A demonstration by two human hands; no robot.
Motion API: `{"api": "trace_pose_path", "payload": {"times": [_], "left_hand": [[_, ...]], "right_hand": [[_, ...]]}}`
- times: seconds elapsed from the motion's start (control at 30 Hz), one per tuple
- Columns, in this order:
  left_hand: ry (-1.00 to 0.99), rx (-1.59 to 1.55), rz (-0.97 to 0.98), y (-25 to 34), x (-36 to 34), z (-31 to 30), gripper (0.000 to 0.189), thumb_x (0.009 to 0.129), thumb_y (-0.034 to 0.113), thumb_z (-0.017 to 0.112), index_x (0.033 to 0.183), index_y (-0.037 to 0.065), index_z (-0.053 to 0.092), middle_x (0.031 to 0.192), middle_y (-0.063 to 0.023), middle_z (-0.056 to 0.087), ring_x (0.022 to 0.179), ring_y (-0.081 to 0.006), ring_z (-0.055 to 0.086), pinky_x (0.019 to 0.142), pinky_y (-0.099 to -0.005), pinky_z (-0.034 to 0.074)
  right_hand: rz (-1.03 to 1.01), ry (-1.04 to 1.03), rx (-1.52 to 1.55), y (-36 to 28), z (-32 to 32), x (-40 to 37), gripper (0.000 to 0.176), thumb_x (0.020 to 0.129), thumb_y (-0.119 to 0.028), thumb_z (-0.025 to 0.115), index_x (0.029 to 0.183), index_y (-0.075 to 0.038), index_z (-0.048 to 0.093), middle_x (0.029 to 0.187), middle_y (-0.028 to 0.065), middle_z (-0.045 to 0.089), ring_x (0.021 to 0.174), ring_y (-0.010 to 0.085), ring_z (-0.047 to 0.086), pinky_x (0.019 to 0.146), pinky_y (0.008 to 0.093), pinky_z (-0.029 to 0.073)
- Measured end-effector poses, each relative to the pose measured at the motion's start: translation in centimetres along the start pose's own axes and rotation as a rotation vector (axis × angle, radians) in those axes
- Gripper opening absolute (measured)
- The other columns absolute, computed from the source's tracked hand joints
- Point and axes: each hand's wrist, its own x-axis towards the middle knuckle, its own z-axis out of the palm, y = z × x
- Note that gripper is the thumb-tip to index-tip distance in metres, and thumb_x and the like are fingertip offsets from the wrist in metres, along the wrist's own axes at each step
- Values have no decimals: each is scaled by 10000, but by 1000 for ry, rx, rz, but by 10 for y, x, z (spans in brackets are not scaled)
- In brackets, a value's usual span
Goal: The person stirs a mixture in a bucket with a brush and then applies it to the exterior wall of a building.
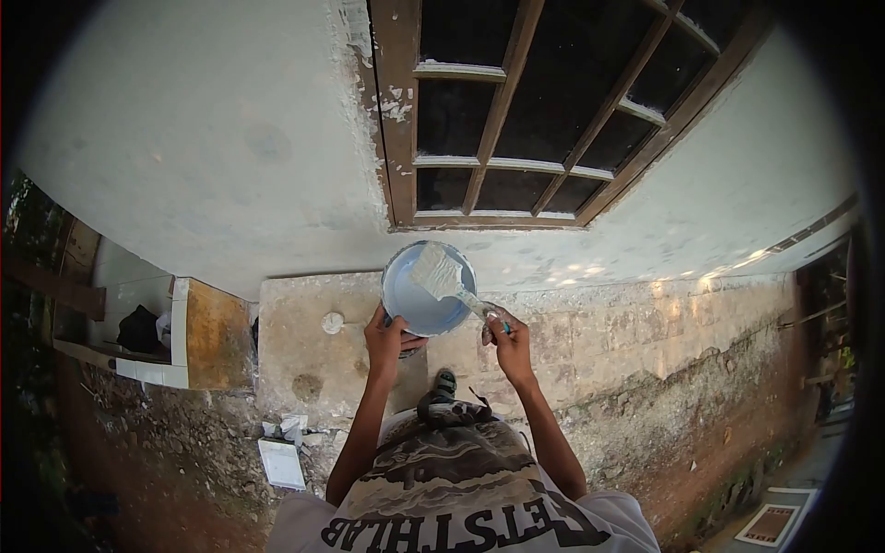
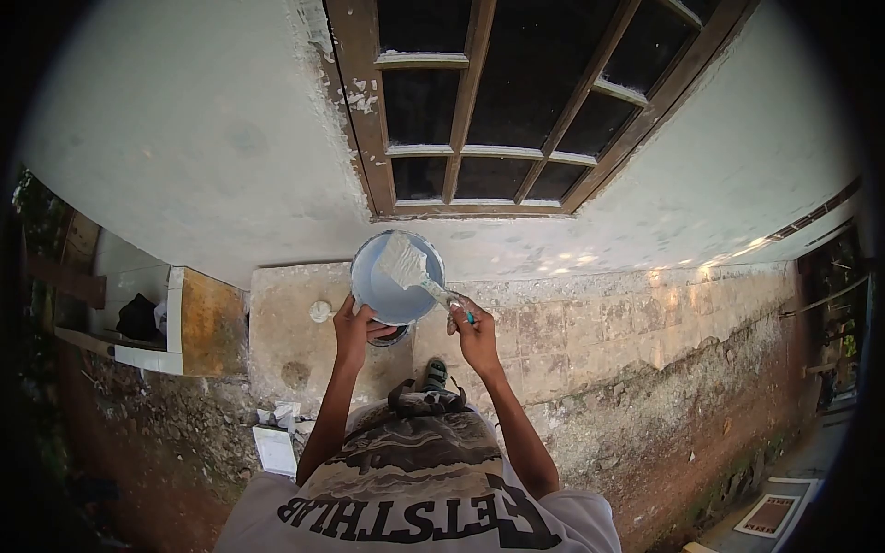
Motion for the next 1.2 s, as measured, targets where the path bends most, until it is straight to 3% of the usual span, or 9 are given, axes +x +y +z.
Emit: {"api": "trace_pose_path", "payload": {"times": [0.13,0.23,0.47,0.63,0.97,1.03,1.07,1.13,1.2], "left_hand": [[-5,-9,-59,8,-1,3,532,825,53,524,1339,-47,428,1062,-200,642,816,-344,710,683,-415,642],[-9,-27,-94,12,-1,3,524,814,54,528,1317,-58,433,1055,-202,645,820,-343,710,691,-414,642],[-18,-61,-123,14,1,2,487,805,40,514,1274,-71,449,1032,-204,651,825,-341,711,711,-422,641],[-21,-89,-126,14,1,0,472,804,38,515,1259,-72,456,1027,-206,653,829,-347,710,715,-428,640],[7,-99,-128,15,3,-3,452,806,35,516,1244,-67,469,1021,-214,661,821,-355,711,693,-429,641],[6,-97,-128,13,4,-4,454,806,35,516,1245,-67,468,1019,-216,663,817,-356,712,689,-429,641],[6,-95,-127,13,4,-5,457,805,35,517,1247,-68,466,1017,-217,665,814,-357,712,684,-428,641],[6,-97,-125,12,4,-6,463,808,30,516,1258,-65,460,1016,-218,665,815,-357,712,683,-430,641],[3,-100,-121,10,4,-6,469,810,24,515,1268,-62,454,1016,-219,665,816,-357,712,681,-432,641]], "right_hand": [[-120,-26,-80,-6,-7,-6,317,1012,-167,497,1242,34,583,753,25,579,704,93,525,704,244,445],[-227,-42,-194,-10,-11,-5,314,1006,-154,500,1245,32,581,790,60,613,720,122,559,720,262,462],[-292,-48,-414,-21,-7,-5,290,982,-103,516,1241,4,590,873,140,656,728,162,619,674,300,494],[-353,-35,-492,-21,-5,-5,293,953,-50,536,1235,9,588,997,198,659,757,242,671,663,345,531],[-442,24,-484,-11,-9,-2,269,922,-24,566,1182,35,602,918,188,654,757,284,658,682,359,519],[-431,-7,-509,-10,-11,-2,311,939,12,535,1245,14,586,1003,150,670,781,175,638,724,315,520],[-430,-8,-509,-10,-10,-2,311,939,12,535,1245,14,586,1003,150,670,781,175,638,724,315,520],[-428,37,-459,-10,-7,-3,266,917,-17,565,1173,41,604,869,171,653,743,284,646,677,358,509],[-423,38,-454,-11,-6,-3,267,918,-20,565,1176,41,604,866,170,653,738,279,646,674,357,508]]}}
